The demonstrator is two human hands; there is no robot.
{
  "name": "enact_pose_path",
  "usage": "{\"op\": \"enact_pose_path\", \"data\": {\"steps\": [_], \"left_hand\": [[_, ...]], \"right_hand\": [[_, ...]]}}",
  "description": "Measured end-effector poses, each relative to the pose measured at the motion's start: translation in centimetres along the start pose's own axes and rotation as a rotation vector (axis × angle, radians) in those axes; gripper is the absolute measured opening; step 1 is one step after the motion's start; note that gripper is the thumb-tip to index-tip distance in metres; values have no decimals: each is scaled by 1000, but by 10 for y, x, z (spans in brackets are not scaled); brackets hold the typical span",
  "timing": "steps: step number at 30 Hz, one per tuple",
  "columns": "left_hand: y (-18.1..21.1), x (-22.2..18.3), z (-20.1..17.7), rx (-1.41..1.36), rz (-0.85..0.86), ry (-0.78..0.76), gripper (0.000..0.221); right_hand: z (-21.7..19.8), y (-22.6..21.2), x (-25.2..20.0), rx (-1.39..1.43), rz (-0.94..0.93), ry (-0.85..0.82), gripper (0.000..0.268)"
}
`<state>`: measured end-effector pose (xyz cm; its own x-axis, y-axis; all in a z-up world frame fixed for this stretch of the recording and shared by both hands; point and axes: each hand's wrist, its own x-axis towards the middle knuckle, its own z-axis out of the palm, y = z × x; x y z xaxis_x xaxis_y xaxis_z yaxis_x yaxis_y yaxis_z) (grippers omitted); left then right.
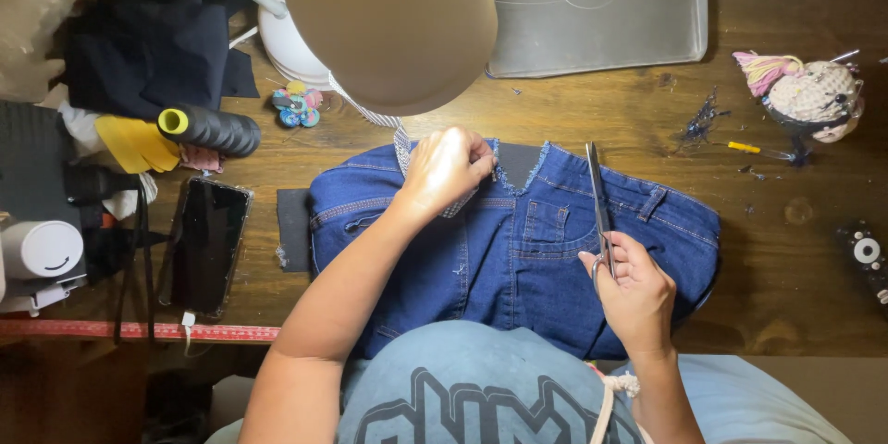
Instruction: Measuring, cutting, and positioning a rhinestone strip on the back of a pair of denim jeans.
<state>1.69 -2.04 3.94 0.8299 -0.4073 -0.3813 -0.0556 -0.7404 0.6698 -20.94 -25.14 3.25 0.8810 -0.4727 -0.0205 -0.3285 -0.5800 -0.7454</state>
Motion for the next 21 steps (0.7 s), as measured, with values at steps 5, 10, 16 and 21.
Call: {"op": "enact_pose_path", "data": {"steps": [5, 10, 16, 21], "left_hand": [[-7, 2, 9, -20, -23, 75, 16], [-18, -6, 16, -33, 80, 202, 17], [-31, -15, 20, 62, 496, 462, 29], [-33, -10, 23, 160, 534, 442, 32]], "right_hand": [[0, 1, 1, 23, 10, 3, 37], [0, 2, 1, 37, 6, 6, 36], [0, 4, 1, 14, -13, 4, 36], [0, 7, 1, 22, -22, 9, 36]]}}
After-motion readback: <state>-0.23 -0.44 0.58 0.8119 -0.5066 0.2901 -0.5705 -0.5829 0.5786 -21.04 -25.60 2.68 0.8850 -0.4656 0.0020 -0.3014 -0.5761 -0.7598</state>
